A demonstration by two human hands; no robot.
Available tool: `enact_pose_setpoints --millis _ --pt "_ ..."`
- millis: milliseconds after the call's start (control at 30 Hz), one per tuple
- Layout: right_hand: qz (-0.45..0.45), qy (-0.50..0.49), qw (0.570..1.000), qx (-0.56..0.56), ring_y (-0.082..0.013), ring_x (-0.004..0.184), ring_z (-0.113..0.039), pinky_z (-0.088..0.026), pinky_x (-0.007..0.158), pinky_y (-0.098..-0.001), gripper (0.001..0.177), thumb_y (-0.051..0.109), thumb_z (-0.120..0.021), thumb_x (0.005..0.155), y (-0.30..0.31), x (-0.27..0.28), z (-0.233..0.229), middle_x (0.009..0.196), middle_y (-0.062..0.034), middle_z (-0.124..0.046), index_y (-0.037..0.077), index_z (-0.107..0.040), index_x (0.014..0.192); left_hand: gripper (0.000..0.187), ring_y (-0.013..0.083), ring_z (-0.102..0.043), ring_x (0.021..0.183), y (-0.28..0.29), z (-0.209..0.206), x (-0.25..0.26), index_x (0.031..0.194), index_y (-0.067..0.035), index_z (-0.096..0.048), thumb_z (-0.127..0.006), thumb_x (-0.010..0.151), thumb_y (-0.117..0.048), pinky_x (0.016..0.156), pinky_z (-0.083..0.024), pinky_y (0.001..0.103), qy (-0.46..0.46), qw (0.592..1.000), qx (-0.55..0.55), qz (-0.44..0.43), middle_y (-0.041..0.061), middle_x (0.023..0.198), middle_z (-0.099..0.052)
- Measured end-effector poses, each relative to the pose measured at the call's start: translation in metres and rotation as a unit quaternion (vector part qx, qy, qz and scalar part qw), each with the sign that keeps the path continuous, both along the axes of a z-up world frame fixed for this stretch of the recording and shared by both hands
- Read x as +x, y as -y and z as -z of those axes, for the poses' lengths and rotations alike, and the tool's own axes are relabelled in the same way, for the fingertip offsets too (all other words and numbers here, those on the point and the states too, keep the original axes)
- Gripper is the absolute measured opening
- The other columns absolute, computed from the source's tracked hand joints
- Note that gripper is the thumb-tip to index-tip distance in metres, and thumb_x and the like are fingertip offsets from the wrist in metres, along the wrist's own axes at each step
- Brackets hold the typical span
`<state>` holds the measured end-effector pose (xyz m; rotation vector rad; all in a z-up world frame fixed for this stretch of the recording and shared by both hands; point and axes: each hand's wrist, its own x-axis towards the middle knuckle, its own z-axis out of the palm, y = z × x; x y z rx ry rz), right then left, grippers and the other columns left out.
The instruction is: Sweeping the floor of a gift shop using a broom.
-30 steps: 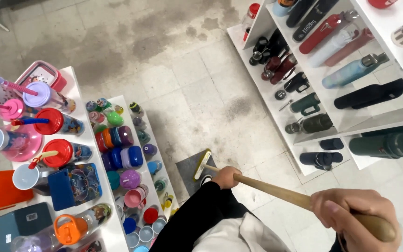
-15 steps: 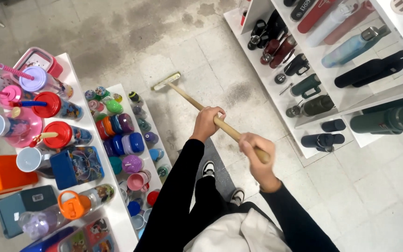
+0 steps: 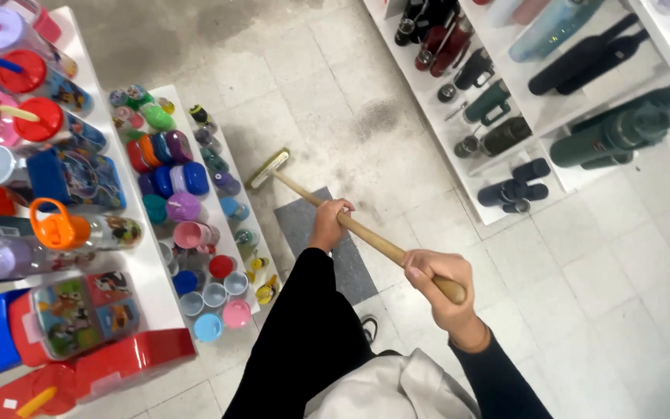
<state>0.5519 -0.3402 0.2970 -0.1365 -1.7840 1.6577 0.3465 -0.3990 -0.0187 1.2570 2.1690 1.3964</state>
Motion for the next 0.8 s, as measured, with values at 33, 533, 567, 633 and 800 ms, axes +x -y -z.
enact_pose_setpoints --millis 33,533,567,633,800 --pt "-0.016 0.032 0.999 -0.003 -0.0220 0.047 -0.042 -0.047 0.057 -0.0362 0.043 -0.004 -0.057 0.092 0.009 0.024 -0.026 0.050 -0.0054 -0.042 0.009 -0.040 0.055 0.008 0.0319 -0.064 0.070 0.007 0.007 0.024 0.088 -0.021 -0.069 -0.065 0.091 -0.015 0.075 -0.048 0.043 0.024 0.999 0.017 0.031 0.004 0.067 -0.062" --pt "0.118 0.080 0.990 -0.021 -0.0183 0.039 -0.028 -0.034 0.044 -0.0332 0.036 0.005 -0.051 0.083 0.067 0.219 -0.164 0.045 -0.0039 -0.031 0.010 -0.033 0.052 0.017 0.0215 -0.057 0.066 0.048 -0.064 0.246 0.074 -0.018 -0.068 -0.059 0.087 -0.012 0.060 -0.041 0.043 0.139 0.888 -0.261 0.353 0.003 0.070 -0.064" --pt "0.131 0.043 0.990 -0.024 -0.0176 0.038 -0.029 -0.032 0.044 -0.0325 0.034 0.005 -0.049 0.082 0.068 0.219 -0.162 0.044 -0.0035 -0.033 0.010 -0.033 0.051 0.018 0.0208 -0.054 0.065 0.046 -0.075 0.238 0.076 -0.018 -0.066 -0.059 0.090 -0.010 0.060 -0.040 0.043 0.121 0.879 -0.258 0.381 0.003 0.070 -0.061" --pt "0.139 0.007 0.990 -0.009 -0.0168 0.037 -0.029 -0.030 0.042 -0.0316 0.033 0.006 -0.049 0.080 0.082 0.210 -0.166 0.044 -0.0025 -0.031 0.011 -0.033 0.052 0.011 0.0238 -0.062 0.069 0.036 -0.064 0.217 0.083 -0.016 -0.072 -0.065 0.089 -0.011 0.061 -0.048 0.045 0.058 0.910 -0.162 0.377 0.004 0.076 -0.068" --pt "0.133 -0.068 0.988 0.042 -0.0104 0.040 -0.036 -0.032 0.040 -0.0246 0.031 0.009 -0.050 0.086 0.090 0.170 -0.104 0.048 0.0024 -0.038 0.015 -0.043 0.056 0.020 0.0260 -0.072 0.076 0.005 -0.131 0.155 0.097 -0.016 -0.076 -0.073 0.084 -0.001 0.060 -0.056 0.044 -0.052 0.949 -0.088 0.298 0.007 0.085 -0.076"
